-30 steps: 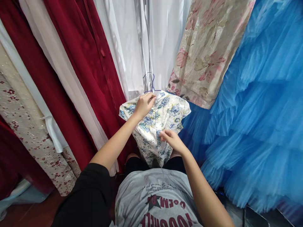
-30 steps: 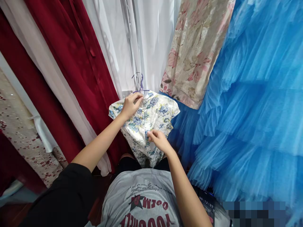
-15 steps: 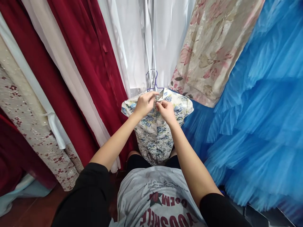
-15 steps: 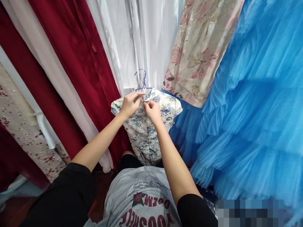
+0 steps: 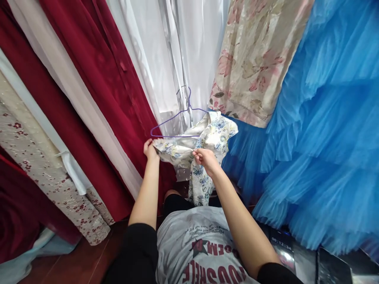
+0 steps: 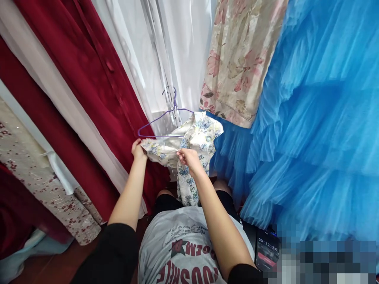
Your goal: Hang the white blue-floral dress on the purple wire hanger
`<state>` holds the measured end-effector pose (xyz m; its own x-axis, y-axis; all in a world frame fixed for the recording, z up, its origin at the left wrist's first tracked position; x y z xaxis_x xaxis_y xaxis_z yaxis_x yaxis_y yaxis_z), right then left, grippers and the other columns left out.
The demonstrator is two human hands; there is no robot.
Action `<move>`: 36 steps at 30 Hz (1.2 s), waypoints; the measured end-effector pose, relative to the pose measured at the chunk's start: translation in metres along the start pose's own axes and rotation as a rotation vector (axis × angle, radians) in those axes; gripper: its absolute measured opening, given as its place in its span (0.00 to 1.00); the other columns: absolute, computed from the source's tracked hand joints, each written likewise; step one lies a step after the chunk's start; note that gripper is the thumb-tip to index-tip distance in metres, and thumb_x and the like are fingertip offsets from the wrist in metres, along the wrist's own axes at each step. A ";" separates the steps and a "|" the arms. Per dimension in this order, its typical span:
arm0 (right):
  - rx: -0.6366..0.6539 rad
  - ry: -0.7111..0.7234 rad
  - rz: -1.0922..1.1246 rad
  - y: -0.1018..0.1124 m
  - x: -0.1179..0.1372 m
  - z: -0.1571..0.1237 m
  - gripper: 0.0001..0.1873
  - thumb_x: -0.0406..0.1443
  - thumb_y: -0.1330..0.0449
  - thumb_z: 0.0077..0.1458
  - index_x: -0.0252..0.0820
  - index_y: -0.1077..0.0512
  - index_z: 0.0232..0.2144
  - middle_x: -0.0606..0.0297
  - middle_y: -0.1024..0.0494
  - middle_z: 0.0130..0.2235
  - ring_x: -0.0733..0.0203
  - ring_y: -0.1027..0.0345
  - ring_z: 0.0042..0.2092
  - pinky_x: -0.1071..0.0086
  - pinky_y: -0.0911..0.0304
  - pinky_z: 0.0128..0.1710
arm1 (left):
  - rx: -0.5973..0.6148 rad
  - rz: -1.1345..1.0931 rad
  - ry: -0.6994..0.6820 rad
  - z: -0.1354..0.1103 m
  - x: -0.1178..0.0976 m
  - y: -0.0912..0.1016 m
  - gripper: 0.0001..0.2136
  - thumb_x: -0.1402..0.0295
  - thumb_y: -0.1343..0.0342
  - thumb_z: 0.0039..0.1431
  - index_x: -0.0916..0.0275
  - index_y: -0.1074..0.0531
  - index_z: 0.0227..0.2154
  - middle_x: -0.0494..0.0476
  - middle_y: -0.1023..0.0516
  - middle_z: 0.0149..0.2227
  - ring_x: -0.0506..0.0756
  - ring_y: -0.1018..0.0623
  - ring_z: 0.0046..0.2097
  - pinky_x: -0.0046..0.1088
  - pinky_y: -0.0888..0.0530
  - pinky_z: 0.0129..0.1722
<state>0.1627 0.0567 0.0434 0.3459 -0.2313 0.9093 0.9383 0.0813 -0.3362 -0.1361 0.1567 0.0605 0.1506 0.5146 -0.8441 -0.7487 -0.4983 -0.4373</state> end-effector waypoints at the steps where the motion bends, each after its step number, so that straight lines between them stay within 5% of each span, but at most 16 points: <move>1: -0.030 -0.009 0.051 0.007 -0.002 0.001 0.12 0.43 0.39 0.47 0.42 0.31 0.20 0.72 0.39 0.17 0.68 0.49 0.19 0.72 0.52 0.18 | 0.005 0.008 0.010 -0.017 0.016 0.006 0.08 0.72 0.40 0.48 0.61 0.34 0.30 0.48 0.30 0.25 0.50 0.25 0.29 0.28 0.26 0.35; 4: -0.178 0.023 0.167 0.045 -0.002 0.003 0.13 0.44 0.40 0.49 0.45 0.37 0.22 0.76 0.45 0.18 0.68 0.53 0.18 0.72 0.51 0.16 | 0.042 0.016 0.017 -0.072 0.054 0.009 0.08 0.68 0.40 0.50 0.61 0.35 0.30 0.48 0.29 0.26 0.50 0.25 0.29 0.27 0.28 0.32; 7: -0.365 0.102 0.225 0.098 0.007 -0.003 0.18 0.44 0.44 0.53 0.47 0.47 0.21 0.78 0.52 0.17 0.69 0.58 0.17 0.74 0.52 0.16 | 0.114 -0.010 -0.012 -0.122 0.066 -0.015 0.07 0.67 0.43 0.55 0.60 0.34 0.34 0.52 0.24 0.31 0.52 0.21 0.34 0.27 0.26 0.36; 10: -0.516 0.189 0.240 0.144 0.021 -0.015 0.20 0.47 0.49 0.56 0.47 0.53 0.21 0.77 0.54 0.18 0.68 0.58 0.17 0.74 0.51 0.15 | 0.253 -0.040 -0.062 -0.161 0.044 -0.055 0.08 0.67 0.42 0.57 0.60 0.32 0.38 0.56 0.21 0.37 0.54 0.19 0.42 0.30 0.24 0.42; 13: -0.588 0.251 0.229 0.165 0.036 -0.023 0.20 0.52 0.52 0.58 0.48 0.48 0.23 0.75 0.47 0.18 0.65 0.51 0.18 0.72 0.47 0.16 | 0.477 -0.057 -0.157 -0.192 -0.007 -0.096 0.08 0.67 0.39 0.59 0.61 0.29 0.39 0.58 0.19 0.39 0.55 0.18 0.44 0.31 0.22 0.43; 17: -0.448 0.205 0.170 0.128 0.041 -0.021 0.22 0.57 0.45 0.55 0.46 0.34 0.28 0.67 0.28 0.25 0.63 0.34 0.24 0.70 0.38 0.22 | 0.836 0.002 -0.427 -0.233 -0.079 -0.136 0.03 0.69 0.44 0.66 0.59 0.27 0.40 0.57 0.19 0.41 0.55 0.18 0.46 0.32 0.21 0.45; 21: 0.112 -0.069 -0.008 0.040 0.021 -0.025 0.28 0.61 0.45 0.58 0.45 0.25 0.36 0.62 0.21 0.30 0.54 0.24 0.33 0.66 0.32 0.28 | 0.963 0.135 -0.536 -0.241 -0.098 -0.151 0.08 0.75 0.46 0.65 0.58 0.25 0.43 0.55 0.18 0.42 0.55 0.17 0.47 0.34 0.22 0.49; 24: 0.403 -0.218 -0.108 0.011 0.013 -0.046 0.21 0.51 0.31 0.52 0.42 0.23 0.40 0.62 0.18 0.33 0.52 0.23 0.37 0.64 0.29 0.36 | 0.989 0.150 -0.420 -0.232 -0.086 -0.148 0.08 0.72 0.44 0.64 0.59 0.26 0.45 0.56 0.18 0.40 0.57 0.17 0.46 0.33 0.21 0.47; 26: 0.466 -0.249 -0.107 0.011 0.018 -0.056 0.22 0.42 0.25 0.45 0.40 0.23 0.41 0.61 0.17 0.36 0.53 0.22 0.38 0.63 0.28 0.40 | 1.042 0.115 -0.305 -0.234 -0.072 -0.139 0.13 0.67 0.43 0.66 0.59 0.29 0.52 0.58 0.18 0.41 0.58 0.17 0.45 0.32 0.21 0.43; 31: 0.209 -0.169 0.062 0.048 0.048 -0.050 0.18 0.40 0.26 0.42 0.38 0.22 0.35 0.61 0.18 0.32 0.56 0.24 0.31 0.64 0.29 0.34 | 1.241 0.075 -0.129 -0.265 -0.031 -0.096 0.21 0.54 0.48 0.69 0.59 0.33 0.59 0.62 0.20 0.49 0.59 0.19 0.47 0.33 0.22 0.43; 36: -0.053 -0.033 -0.003 0.097 0.069 -0.043 0.11 0.36 0.30 0.39 0.39 0.24 0.27 0.64 0.22 0.25 0.59 0.30 0.25 0.68 0.34 0.25 | 1.427 0.585 -0.298 -0.246 0.021 -0.052 0.20 0.49 0.46 0.66 0.63 0.24 0.32 0.53 0.23 0.28 0.53 0.24 0.30 0.28 0.29 0.32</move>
<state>0.2780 0.0072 0.0633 0.3437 -0.1990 0.9178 0.9381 0.0287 -0.3451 0.0654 0.0220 -0.0110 -0.3664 0.6933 -0.6206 -0.6496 0.2869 0.7041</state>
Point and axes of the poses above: each hand's wrist, its own z-axis towards the middle knuckle, its own y-axis out of the back of the hand, x = y × z, the point moved 9 cm from there along z, towards the middle knuckle
